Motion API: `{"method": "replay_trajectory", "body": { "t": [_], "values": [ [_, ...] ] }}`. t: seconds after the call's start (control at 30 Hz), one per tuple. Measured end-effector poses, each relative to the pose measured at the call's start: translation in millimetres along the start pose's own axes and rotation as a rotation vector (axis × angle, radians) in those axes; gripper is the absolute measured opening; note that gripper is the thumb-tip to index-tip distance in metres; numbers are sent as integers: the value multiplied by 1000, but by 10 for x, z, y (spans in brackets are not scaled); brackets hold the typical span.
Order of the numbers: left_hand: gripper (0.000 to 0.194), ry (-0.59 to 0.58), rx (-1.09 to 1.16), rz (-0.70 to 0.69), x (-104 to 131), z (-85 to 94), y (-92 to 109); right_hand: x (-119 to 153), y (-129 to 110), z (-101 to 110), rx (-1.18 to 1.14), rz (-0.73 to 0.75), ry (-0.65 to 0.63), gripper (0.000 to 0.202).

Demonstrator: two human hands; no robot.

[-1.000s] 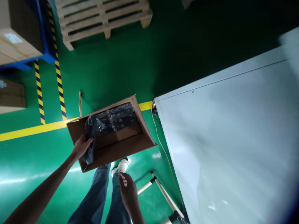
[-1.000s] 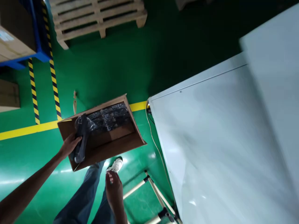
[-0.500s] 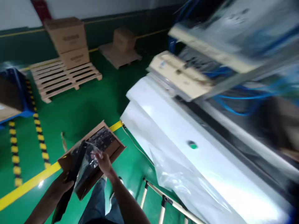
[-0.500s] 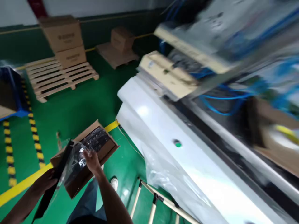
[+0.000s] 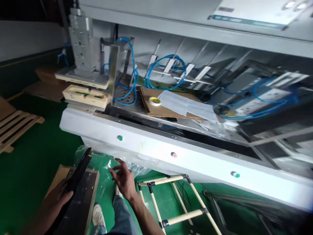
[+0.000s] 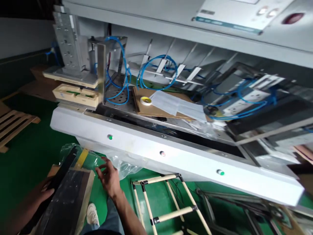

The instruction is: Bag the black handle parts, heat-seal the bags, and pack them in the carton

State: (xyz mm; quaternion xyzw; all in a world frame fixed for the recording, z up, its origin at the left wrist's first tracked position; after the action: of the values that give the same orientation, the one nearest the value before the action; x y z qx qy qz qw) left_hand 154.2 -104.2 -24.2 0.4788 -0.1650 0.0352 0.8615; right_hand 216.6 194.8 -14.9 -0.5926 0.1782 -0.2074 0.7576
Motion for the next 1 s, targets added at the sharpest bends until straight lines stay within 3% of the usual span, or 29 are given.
{"method": "replay_trajectory", "body": {
  "t": [0.13, 0.27, 0.33, 0.43, 0.6, 0.8, 0.9, 1.0],
  "values": [
    [63, -251, -70, -80, -331, -328, 906, -245, 11, 623, -127, -95, 277, 61],
    [70, -326, -173, -121, -591, -742, 1749, -552, 37, 1202, -278, -171, 436, 64],
    [69, -371, -141, -188, -724, -1002, 2100, -690, 60, 1454, -334, -205, 496, 66],
    [64, -539, -4, -207, -938, -1393, 2464, -855, 114, 1756, -370, -240, 589, 67],
    [53, -813, 173, -147, -1293, -1814, 2721, -1017, 235, 2022, -418, -289, 696, 72],
    [53, -1019, 287, -65, -1501, -1983, 2716, -1040, 227, 2063, -421, -285, 764, 69],
    [55, -1015, 341, -6, -1570, -2039, 2652, -1040, 187, 2075, -400, -257, 798, 66],
    [54, -836, 417, 54, -1740, -2017, 2636, -1001, 202, 2185, -392, -237, 932, 63]
  ]
}}
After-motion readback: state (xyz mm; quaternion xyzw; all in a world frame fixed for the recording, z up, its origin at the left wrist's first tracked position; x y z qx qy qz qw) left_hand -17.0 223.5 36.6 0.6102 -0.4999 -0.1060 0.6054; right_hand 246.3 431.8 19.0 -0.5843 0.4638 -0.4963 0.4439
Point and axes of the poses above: each hand's wrist, its own x-axis away from the middle knuckle, its own z-axis out of the back of the hand, y = z × x, the point moved 2 cm from there along -x, towards the middle knuckle, and after that the axes turned 10 degrees about y, right-handed, at the moved point
